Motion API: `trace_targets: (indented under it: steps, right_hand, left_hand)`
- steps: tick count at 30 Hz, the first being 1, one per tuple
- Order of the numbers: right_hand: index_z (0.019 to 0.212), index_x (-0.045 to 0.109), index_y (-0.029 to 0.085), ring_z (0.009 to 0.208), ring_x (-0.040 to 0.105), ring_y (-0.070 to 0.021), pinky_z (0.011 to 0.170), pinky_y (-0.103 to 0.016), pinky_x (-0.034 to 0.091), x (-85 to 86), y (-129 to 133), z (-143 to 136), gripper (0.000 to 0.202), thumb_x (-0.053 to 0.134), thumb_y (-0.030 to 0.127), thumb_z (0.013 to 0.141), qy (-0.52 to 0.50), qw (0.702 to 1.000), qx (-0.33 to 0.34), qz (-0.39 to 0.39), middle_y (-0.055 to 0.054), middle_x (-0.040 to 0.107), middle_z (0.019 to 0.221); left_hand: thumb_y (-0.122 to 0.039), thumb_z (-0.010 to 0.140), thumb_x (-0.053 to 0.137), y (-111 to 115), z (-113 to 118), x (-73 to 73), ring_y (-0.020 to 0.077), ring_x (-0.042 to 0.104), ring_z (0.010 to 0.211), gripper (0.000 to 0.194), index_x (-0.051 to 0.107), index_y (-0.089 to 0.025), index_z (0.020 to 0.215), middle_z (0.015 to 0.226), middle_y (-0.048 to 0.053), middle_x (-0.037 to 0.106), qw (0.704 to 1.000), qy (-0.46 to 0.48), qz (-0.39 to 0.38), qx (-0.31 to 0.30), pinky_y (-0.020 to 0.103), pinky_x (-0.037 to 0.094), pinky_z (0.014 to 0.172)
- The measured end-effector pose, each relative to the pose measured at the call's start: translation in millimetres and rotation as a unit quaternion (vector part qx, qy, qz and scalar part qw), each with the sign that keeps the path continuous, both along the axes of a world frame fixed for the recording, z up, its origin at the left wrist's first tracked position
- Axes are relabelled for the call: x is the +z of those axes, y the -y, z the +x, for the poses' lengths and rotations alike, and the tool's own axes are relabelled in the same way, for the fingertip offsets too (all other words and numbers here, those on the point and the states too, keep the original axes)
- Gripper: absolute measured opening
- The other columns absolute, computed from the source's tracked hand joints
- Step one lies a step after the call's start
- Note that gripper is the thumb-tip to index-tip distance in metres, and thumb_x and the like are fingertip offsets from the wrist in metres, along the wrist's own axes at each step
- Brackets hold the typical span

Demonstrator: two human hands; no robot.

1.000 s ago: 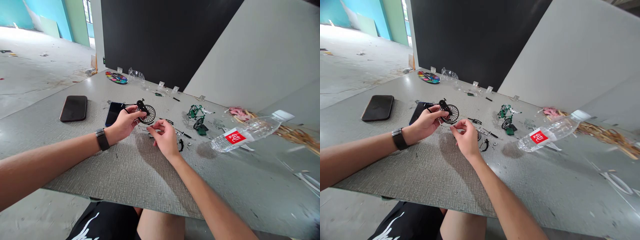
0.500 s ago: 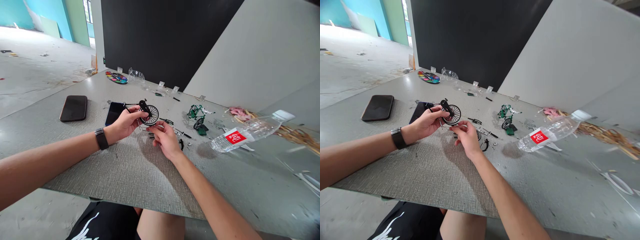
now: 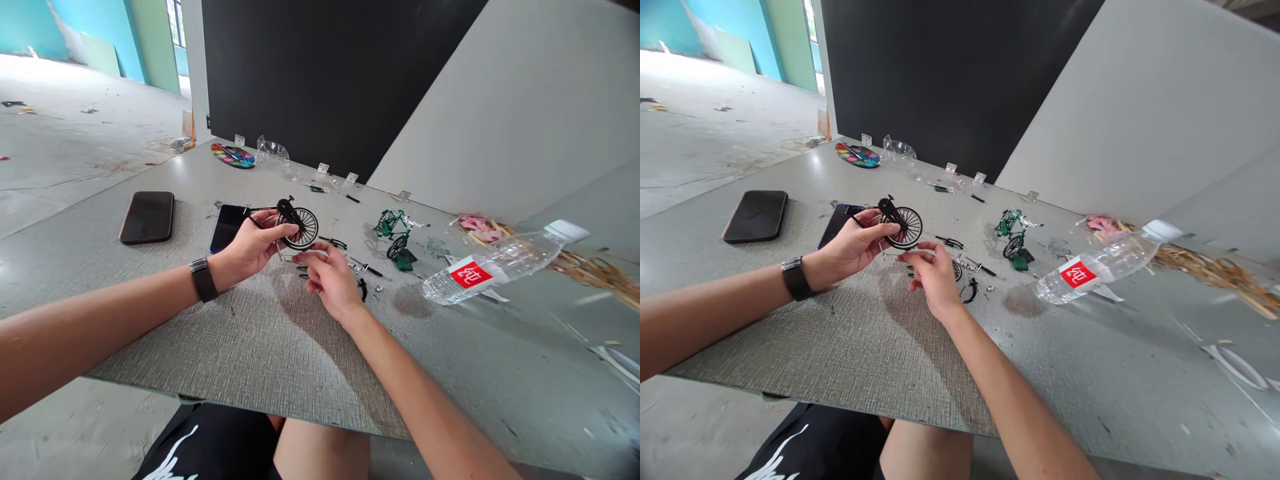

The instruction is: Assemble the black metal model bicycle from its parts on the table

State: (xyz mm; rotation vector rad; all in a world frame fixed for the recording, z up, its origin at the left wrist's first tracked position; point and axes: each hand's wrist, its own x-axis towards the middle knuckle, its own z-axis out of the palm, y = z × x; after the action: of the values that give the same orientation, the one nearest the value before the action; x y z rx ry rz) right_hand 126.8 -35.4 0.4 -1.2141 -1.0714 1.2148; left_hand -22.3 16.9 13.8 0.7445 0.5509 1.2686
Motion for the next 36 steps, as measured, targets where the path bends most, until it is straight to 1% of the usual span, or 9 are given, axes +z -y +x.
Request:
trace_targets:
  steps: [3,6,9,12,15,23,28,32,36]
  right_hand:
    - [0.098,0.048,0.023,0.055,0.056,-0.0114,0.036,-0.022,0.041,-2.8,0.6,-0.4,0.040,0.076,0.040,0.073,0.051,0.998,0.035,0.009,-0.004,0.071,0.091]
    - [0.097,0.047,0.024,0.050,0.051,-0.0088,0.038,-0.024,0.041,-4.5,2.5,-0.7,0.039,0.074,0.042,0.077,0.181,0.978,-0.033,0.102,-0.002,0.067,0.092]
    - [0.096,0.050,0.023,0.049,0.043,-0.0071,0.048,-0.026,0.042,-0.6,6.3,-0.1,0.026,0.068,0.037,0.085,0.333,0.909,-0.096,0.231,0.002,0.058,0.082]
    - [0.098,0.061,0.023,0.059,0.050,-0.0103,0.058,-0.027,0.043,4.6,9.0,-0.1,0.011,0.060,0.033,0.093,0.436,0.844,-0.022,0.310,0.001,0.056,0.080]
    - [0.100,0.068,0.024,0.066,0.055,-0.0111,0.063,-0.027,0.045,5.4,8.8,-1.9,0.014,0.058,0.033,0.096,0.480,0.813,0.033,0.328,-0.002,0.061,0.089]
    - [0.101,0.070,0.025,0.071,0.059,-0.0126,0.065,-0.027,0.046,4.0,8.7,-6.7,0.021,0.052,0.035,0.099,0.505,0.795,0.061,0.330,-0.003,0.063,0.093]
    - [0.103,0.069,0.024,0.074,0.062,-0.0132,0.064,-0.027,0.046,2.8,7.4,-5.4,0.025,0.046,0.034,0.101,0.553,0.759,0.077,0.335,-0.003,0.064,0.096]
    - [0.104,0.067,0.024,0.073,0.063,-0.0126,0.059,-0.026,0.044,0.6,9.4,-7.1,0.022,0.045,0.028,0.101,0.571,0.733,0.054,0.365,-0.004,0.065,0.099]
    - [0.098,0.061,0.021,0.076,0.063,-0.0130,0.059,-0.026,0.045,3.1,14.2,-13.3,0.019,0.043,0.026,0.102,0.523,0.754,0.032,0.396,-0.005,0.066,0.100]
  left_hand:
    - [-0.001,0.060,0.081,-0.1,0.8,0.0,0.0118,0.067,0.074,0.042,0.056,-0.017,0.089,0.077,-0.003,0.066,1.000,-0.004,-0.011,0.012,0.024,0.050,0.068]
    - [0.000,0.060,0.080,-5.0,0.9,-2.3,0.0125,0.067,0.076,0.045,0.056,-0.017,0.094,0.083,-0.001,0.068,0.997,-0.005,-0.023,0.069,0.026,0.051,0.071]
    - [0.001,0.062,0.079,-9.5,0.7,-5.0,0.0129,0.067,0.077,0.044,0.055,-0.017,0.095,0.084,0.000,0.068,0.995,-0.010,-0.044,0.094,0.027,0.051,0.071]
    - [0.001,0.063,0.077,-7.2,1.5,-5.3,0.0133,0.066,0.077,0.042,0.053,-0.017,0.092,0.080,0.001,0.067,0.997,-0.010,-0.045,0.066,0.026,0.050,0.069]
    - [0.001,0.063,0.078,0.6,3.9,-3.3,0.0137,0.065,0.070,0.043,0.051,-0.017,0.091,0.076,0.000,0.065,0.997,-0.026,-0.062,0.042,0.026,0.047,0.060]
    - [0.001,0.062,0.080,8.3,8.6,-4.3,0.0096,0.061,0.062,0.043,0.052,-0.017,0.089,0.072,-0.003,0.064,0.997,-0.036,-0.068,0.029,0.025,0.047,0.059]
    - [-0.001,0.062,0.081,7.5,8.5,-4.9,0.0109,0.062,0.064,0.043,0.053,-0.017,0.091,0.075,-0.002,0.064,0.995,-0.050,-0.087,0.029,0.026,0.049,0.062]
    - [-0.002,0.061,0.082,7.1,8.3,-9.4,0.0119,0.063,0.068,0.044,0.054,-0.017,0.090,0.078,-0.001,0.064,0.996,-0.048,-0.058,0.038,0.027,0.049,0.066]
    - [-0.003,0.060,0.082,4.1,7.6,-16.3,0.0133,0.063,0.076,0.042,0.055,-0.018,0.089,0.080,0.000,0.063,0.996,-0.068,-0.009,0.051,0.027,0.048,0.068]
